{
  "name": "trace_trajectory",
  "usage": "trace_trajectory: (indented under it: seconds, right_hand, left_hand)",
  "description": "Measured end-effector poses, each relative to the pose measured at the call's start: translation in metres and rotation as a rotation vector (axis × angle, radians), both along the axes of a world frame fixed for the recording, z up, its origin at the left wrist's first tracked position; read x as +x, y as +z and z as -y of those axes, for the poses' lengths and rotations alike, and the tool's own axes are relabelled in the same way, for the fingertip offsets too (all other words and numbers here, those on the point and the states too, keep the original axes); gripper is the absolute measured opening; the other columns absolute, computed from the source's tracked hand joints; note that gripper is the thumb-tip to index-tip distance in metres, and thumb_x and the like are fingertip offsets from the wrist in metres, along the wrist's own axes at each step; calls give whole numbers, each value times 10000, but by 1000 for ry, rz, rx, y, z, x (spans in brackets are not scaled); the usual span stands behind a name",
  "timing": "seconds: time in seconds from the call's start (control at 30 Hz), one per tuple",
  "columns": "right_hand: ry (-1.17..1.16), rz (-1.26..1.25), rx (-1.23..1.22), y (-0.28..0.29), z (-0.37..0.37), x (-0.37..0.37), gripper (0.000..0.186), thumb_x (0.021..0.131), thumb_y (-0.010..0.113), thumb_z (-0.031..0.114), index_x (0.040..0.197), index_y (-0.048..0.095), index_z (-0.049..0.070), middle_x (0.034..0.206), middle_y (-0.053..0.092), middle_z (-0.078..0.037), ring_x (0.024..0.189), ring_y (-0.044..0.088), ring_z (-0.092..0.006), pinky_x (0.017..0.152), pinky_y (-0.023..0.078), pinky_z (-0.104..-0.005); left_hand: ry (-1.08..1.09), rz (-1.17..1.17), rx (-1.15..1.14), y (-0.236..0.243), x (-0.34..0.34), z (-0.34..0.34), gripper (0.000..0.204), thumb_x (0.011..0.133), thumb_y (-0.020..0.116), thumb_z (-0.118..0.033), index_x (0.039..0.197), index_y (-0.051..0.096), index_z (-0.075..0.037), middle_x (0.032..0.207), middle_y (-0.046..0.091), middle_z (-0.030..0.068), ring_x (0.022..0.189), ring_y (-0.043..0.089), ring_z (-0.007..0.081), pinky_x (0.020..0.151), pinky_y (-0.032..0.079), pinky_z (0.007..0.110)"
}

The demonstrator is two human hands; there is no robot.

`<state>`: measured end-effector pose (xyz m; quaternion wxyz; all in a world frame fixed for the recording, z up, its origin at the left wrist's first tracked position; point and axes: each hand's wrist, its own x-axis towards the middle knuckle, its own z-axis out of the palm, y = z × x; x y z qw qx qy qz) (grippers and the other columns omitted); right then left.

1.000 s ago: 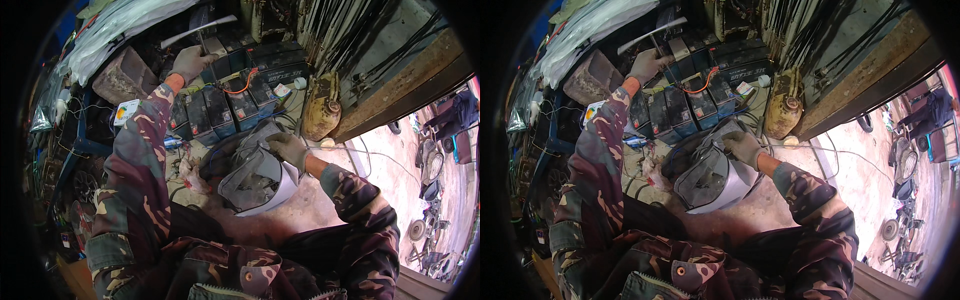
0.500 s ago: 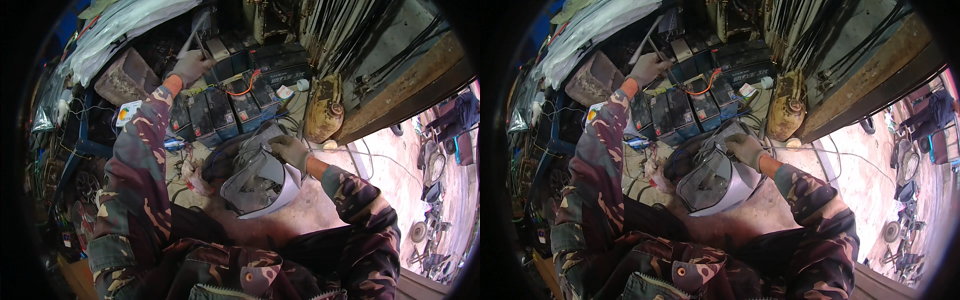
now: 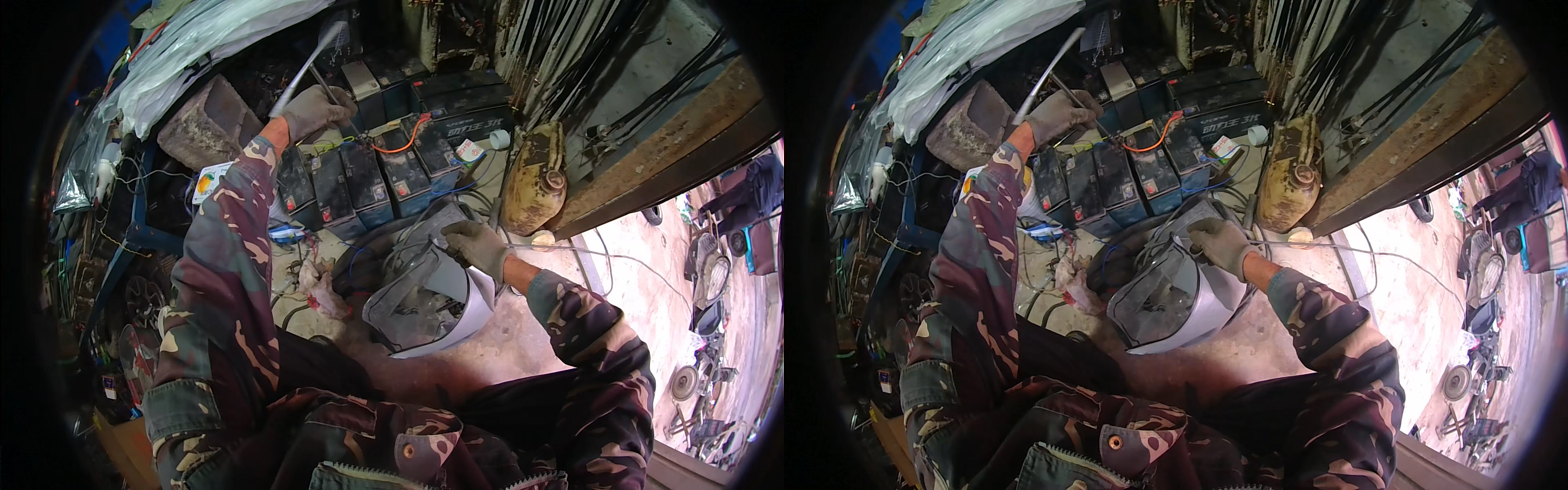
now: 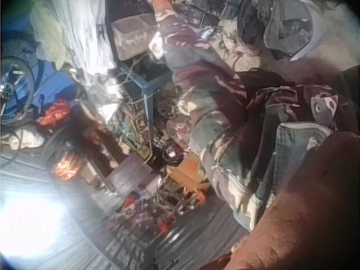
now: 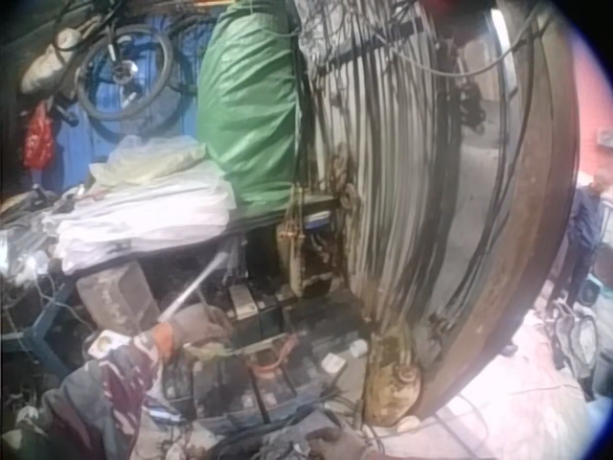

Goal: The person uses a T-handle wrench to loosen and tighten terminals on a row of batteries. They repeatedly adjust wires and connections while working in a cluttered space.

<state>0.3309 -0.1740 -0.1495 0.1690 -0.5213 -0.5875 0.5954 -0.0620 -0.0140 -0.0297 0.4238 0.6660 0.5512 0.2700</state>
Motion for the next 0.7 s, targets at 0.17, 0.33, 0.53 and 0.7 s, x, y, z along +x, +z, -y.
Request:
trace_trajectory:
  seconds: [0.17, 0.33, 0.53, 0.7]
  right_hand:
    - [-1, -15, -31, -5, -2, 0, 394, 980, 611, 227, 1271, 702, -23, 956, 771, -104, 827, 724, -155, 717, 576, -307]
    - [9, 9, 18, -5, -1, 0, 397, 986, 605, 231, 1282, 697, -16, 943, 770, -96, 760, 703, -145, 667, 563, -298]
    - [-16, -18, -63, -8, -3, 0, 395, 986, 603, 224, 1288, 694, -15, 929, 765, -99, 766, 697, -143, 674, 561, -300]
    - [-64, -48, -115, 3, -9, -7, 404, 989, 613, 229, 1310, 678, -7, 926, 752, -100, 735, 675, -134, 638, 545, -288]
  left_hand:
    - [179, -156, 139, 2, 12, 5, 274, 972, 737, -241, 1053, 735, 21, 905, 733, 70, 704, 718, 153, 634, 605, 314]
    - [322, -200, 219, -2, 19, 6, 377, 974, 757, -363, 987, 731, 12, 830, 717, 52, 647, 709, 140, 589, 592, 299]
    - [422, 22, 124, -5, 9, 2, 398, 994, 731, -402, 915, 709, -12, 817, 717, 65, 649, 708, 141, 586, 588, 297]
    - [383, 96, 76, 11, 13, 13, 425, 1001, 713, -443, 974, 718, -19, 870, 734, 84, 665, 720, 164, 584, 590, 310]
